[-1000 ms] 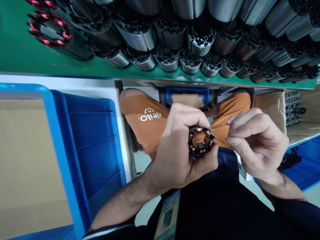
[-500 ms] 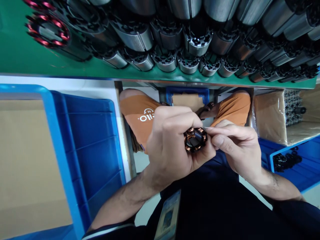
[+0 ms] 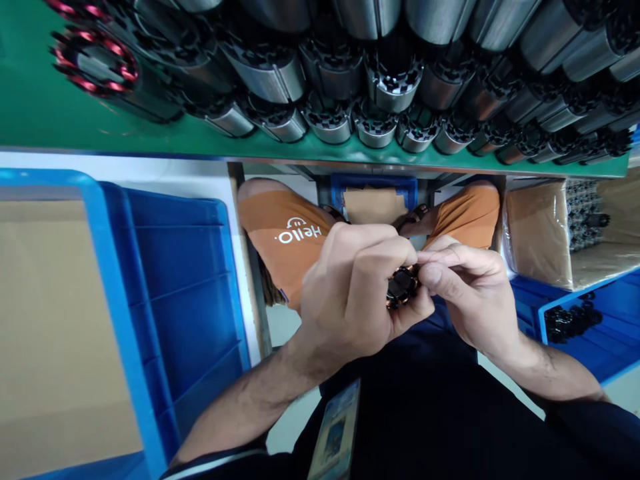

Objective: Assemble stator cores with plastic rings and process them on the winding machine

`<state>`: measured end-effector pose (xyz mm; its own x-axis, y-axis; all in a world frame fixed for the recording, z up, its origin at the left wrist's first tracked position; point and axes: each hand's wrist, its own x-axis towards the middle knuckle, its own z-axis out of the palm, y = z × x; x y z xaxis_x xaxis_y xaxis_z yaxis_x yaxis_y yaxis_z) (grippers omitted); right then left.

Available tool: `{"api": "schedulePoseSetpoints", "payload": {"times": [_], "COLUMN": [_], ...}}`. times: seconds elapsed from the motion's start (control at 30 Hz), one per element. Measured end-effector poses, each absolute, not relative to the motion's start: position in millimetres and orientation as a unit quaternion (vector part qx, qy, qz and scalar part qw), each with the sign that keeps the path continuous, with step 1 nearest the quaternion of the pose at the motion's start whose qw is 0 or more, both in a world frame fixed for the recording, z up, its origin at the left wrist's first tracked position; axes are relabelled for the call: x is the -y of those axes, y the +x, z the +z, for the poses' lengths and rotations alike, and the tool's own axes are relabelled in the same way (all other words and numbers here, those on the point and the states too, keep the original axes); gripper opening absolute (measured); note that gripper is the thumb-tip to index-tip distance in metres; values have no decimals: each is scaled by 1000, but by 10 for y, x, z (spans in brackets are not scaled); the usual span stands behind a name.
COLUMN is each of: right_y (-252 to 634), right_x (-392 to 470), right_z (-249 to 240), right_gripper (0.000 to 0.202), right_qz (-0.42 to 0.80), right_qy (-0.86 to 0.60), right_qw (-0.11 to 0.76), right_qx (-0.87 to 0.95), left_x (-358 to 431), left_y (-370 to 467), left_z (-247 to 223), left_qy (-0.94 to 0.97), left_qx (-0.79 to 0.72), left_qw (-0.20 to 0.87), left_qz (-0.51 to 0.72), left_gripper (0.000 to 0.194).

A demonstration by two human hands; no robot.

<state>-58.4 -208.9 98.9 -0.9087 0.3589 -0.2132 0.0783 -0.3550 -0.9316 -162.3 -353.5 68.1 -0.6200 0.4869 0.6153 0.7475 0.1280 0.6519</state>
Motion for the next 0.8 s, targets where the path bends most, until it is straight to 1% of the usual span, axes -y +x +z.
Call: {"api": "schedulePoseSetpoints", "payload": {"times": [0.07, 0.13, 0.23, 0.27, 0.4, 0.47, 0.5, 0.53, 0.57, 0.6, 0.63, 0.67, 0.7, 0.73, 0.77, 0.8], "right_y": [-596, -612, -640, -649, -685, -703, -712, -719, -723, -724, -720, -711, -697, -678, -658, -638], "right_x": [2086, 2079, 2043, 2018, 1842, 1729, 1675, 1628, 1590, 1561, 1541, 1529, 1523, 1521, 1521, 1524], "right_z": [1019, 1063, 1142, 1168, 1275, 1354, 1402, 1455, 1509, 1559, 1600, 1629, 1643, 1641, 1626, 1603], "right_gripper": [27, 23, 13, 10, 21, 17, 13, 10, 9, 9, 9, 9, 11, 12, 13, 15], "right_qz": [809, 819, 818, 810, 739, 686, 657, 628, 604, 587, 581, 587, 604, 627, 652, 675], "right_qy": [-194, -195, -199, -198, -158, -118, -89, -60, -33, -12, -5, -16, -40, -68, -90, -110], "right_qw": [82, 74, 54, 45, 11, 3, 5, 6, 1, -9, -25, -47, -72, -99, -126, -155], "right_qx": [549, 535, 537, 549, 654, 718, 749, 776, 796, 809, 813, 808, 793, 770, 742, 713], "left_x": [3530, 3535, 3572, 3591, 3665, 3686, 3694, 3702, 3712, 3725, 3742, 3764, 3789, 3815, 3840, 3861], "left_y": [-1649, -1667, -1667, -1663, -1668, -1690, -1702, -1714, -1722, -1726, -1724, -1714, -1697, -1673, -1643, -1609], "left_z": [680, 693, 740, 763, 881, 932, 947, 950, 940, 917, 885, 845, 804, 766, 736, 716], "left_qy": [-428, -439, -452, -449, -435, -437, -421, -393, -358, -321, -284, -258, -254, -269, -294, -329], "left_qx": [733, 725, 718, 721, 728, 711, 696, 672, 626, 561, 496, 457, 464, 521, 607, 685], "left_qw": [135, 145, 140, 122, 20, -16, -58, -136, -244, -369, -474, -528, -512, -434, -302, -146], "left_qz": [-511, -510, -509, -514, -529, -551, -579, -614, -648, -668, -670, -668, -677, -684, -674, -633], "left_gripper": [36, 30, 26, 25, 18, 21, 21, 19, 15, 22, 39, 54, 63, 64, 59, 54]}}
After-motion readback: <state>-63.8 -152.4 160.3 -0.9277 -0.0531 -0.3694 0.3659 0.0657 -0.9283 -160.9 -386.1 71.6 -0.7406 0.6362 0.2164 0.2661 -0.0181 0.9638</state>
